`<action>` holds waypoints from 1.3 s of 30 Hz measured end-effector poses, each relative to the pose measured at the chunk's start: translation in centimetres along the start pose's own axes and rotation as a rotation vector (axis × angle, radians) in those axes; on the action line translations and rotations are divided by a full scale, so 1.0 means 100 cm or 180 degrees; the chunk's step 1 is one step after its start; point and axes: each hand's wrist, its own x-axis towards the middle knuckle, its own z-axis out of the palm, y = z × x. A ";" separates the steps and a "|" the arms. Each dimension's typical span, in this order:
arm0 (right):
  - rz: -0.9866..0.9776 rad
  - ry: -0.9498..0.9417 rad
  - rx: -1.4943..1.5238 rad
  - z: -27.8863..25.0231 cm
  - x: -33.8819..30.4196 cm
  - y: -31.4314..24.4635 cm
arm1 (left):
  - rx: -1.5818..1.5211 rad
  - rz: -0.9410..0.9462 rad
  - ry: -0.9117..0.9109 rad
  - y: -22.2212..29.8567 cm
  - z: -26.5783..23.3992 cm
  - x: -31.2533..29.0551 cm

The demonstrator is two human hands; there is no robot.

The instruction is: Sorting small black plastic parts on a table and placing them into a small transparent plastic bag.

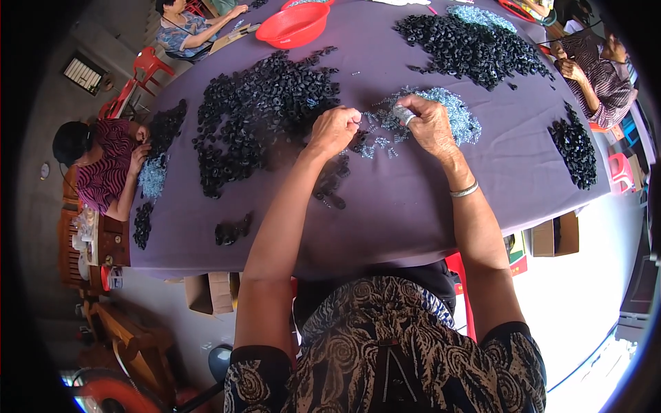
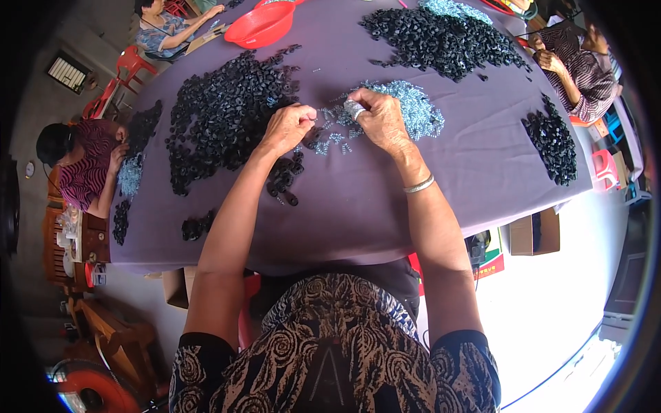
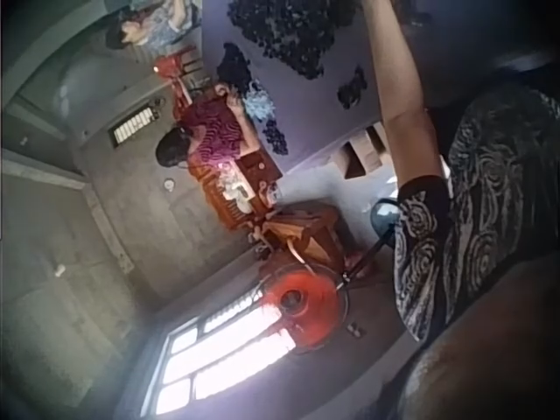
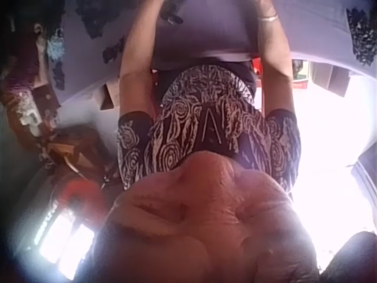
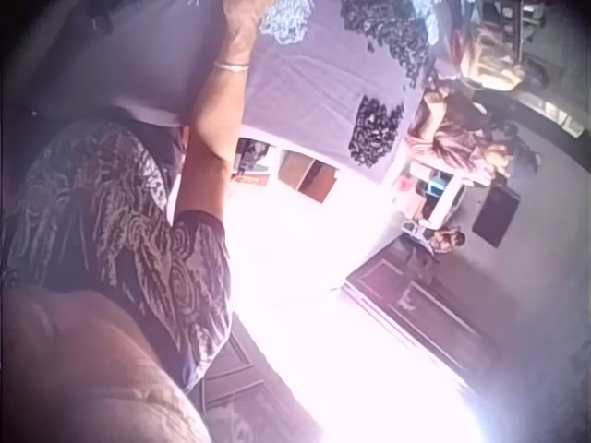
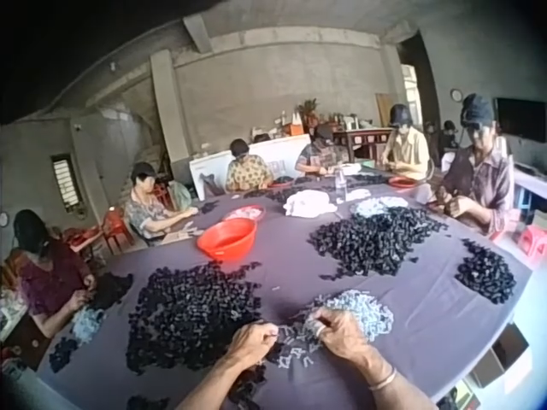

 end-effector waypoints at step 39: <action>0.0029 -0.0209 -0.0110 0.004 -0.004 -0.003 | -0.0470 0.0155 -0.0160 0.008 -0.017 -0.040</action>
